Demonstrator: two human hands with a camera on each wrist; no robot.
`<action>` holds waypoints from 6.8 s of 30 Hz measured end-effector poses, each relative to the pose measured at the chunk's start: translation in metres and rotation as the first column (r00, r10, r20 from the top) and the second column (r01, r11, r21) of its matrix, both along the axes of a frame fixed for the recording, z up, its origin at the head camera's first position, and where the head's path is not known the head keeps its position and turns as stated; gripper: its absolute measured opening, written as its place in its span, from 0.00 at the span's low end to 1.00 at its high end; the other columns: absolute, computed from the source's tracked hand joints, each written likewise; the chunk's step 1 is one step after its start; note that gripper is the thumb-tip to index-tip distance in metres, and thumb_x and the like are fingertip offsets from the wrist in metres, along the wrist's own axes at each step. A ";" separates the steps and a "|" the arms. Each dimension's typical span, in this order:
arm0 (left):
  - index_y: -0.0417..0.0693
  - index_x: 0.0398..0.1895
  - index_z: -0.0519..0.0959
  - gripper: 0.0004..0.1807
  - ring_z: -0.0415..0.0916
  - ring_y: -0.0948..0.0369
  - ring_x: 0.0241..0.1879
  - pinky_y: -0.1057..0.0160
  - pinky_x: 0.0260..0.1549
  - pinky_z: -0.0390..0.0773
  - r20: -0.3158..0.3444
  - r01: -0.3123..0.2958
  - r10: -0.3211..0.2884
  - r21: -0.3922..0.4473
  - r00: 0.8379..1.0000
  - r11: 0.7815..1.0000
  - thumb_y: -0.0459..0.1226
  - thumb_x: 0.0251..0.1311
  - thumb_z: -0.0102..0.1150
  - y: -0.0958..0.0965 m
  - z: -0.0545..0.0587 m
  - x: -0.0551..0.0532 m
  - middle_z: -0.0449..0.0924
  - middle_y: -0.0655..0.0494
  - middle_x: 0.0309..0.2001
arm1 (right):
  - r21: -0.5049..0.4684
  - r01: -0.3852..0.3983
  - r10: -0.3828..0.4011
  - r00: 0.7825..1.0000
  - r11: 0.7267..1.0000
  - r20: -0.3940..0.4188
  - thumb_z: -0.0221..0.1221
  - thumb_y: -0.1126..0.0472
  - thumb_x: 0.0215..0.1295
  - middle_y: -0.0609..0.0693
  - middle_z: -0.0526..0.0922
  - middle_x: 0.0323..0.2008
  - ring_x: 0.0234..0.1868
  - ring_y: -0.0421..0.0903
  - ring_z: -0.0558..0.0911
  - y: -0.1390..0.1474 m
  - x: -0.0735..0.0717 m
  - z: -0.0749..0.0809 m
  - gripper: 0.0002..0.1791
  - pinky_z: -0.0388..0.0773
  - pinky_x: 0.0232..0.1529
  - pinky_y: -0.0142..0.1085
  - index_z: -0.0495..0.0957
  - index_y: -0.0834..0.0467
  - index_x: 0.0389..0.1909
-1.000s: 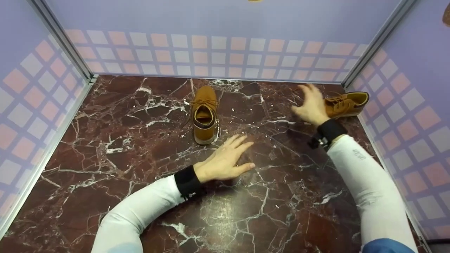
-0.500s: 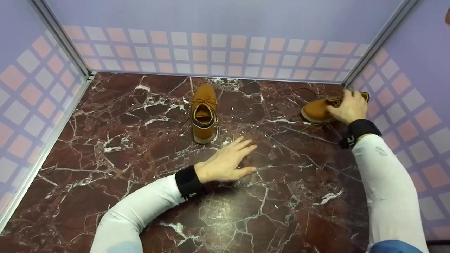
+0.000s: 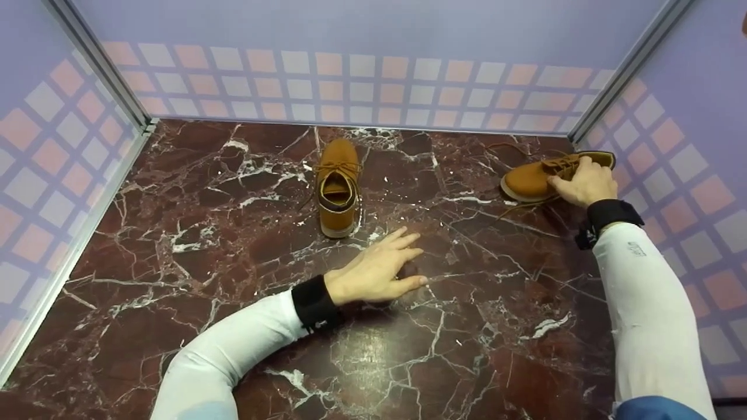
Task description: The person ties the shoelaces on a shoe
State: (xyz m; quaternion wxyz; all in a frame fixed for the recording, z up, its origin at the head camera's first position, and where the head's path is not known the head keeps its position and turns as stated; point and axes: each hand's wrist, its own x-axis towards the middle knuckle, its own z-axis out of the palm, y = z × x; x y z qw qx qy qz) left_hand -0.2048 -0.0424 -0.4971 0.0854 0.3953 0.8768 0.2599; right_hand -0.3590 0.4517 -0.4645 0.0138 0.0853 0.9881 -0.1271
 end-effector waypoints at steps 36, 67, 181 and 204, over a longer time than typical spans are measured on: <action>0.46 0.94 0.42 0.57 0.52 0.42 0.92 0.34 0.89 0.54 0.096 -0.161 0.149 0.128 0.984 0.979 0.59 0.78 0.62 0.009 -0.001 -0.006 0.46 0.41 0.93 | 0.244 -0.224 0.265 0.953 0.944 -0.150 0.75 0.55 0.66 0.82 0.85 0.47 0.43 0.85 0.85 -0.012 0.012 -0.001 0.28 0.81 0.41 0.78 0.73 0.67 0.52; 0.37 0.93 0.40 0.59 0.43 0.40 0.93 0.35 0.91 0.49 0.173 -0.273 0.249 0.129 0.953 0.953 0.60 0.78 0.59 0.020 -0.004 -0.015 0.39 0.34 0.93 | 0.042 -0.389 0.391 0.918 0.920 -0.068 0.73 0.55 0.71 0.72 0.90 0.50 0.41 0.69 0.92 -0.226 0.079 0.016 0.27 0.93 0.40 0.61 0.74 0.62 0.63; 0.38 0.60 0.87 0.14 0.87 0.51 0.32 0.64 0.31 0.83 0.329 -0.446 0.302 0.707 0.895 0.549 0.32 0.82 0.56 0.022 0.037 -0.074 0.91 0.44 0.34 | -0.835 -0.485 0.128 0.875 0.260 -0.468 0.52 0.66 0.86 0.45 0.93 0.31 0.31 0.40 0.91 -0.246 0.085 0.008 0.17 0.91 0.38 0.34 0.85 0.63 0.36; 0.42 0.53 0.93 0.13 0.84 0.66 0.28 0.72 0.29 0.75 0.200 -0.386 0.330 0.442 0.923 0.810 0.36 0.79 0.61 0.026 0.055 -0.085 0.96 0.49 0.37 | -0.814 -0.531 0.058 0.844 0.233 -0.534 0.51 0.67 0.85 0.47 0.91 0.27 0.27 0.42 0.90 -0.247 0.084 0.008 0.17 0.89 0.32 0.33 0.83 0.65 0.34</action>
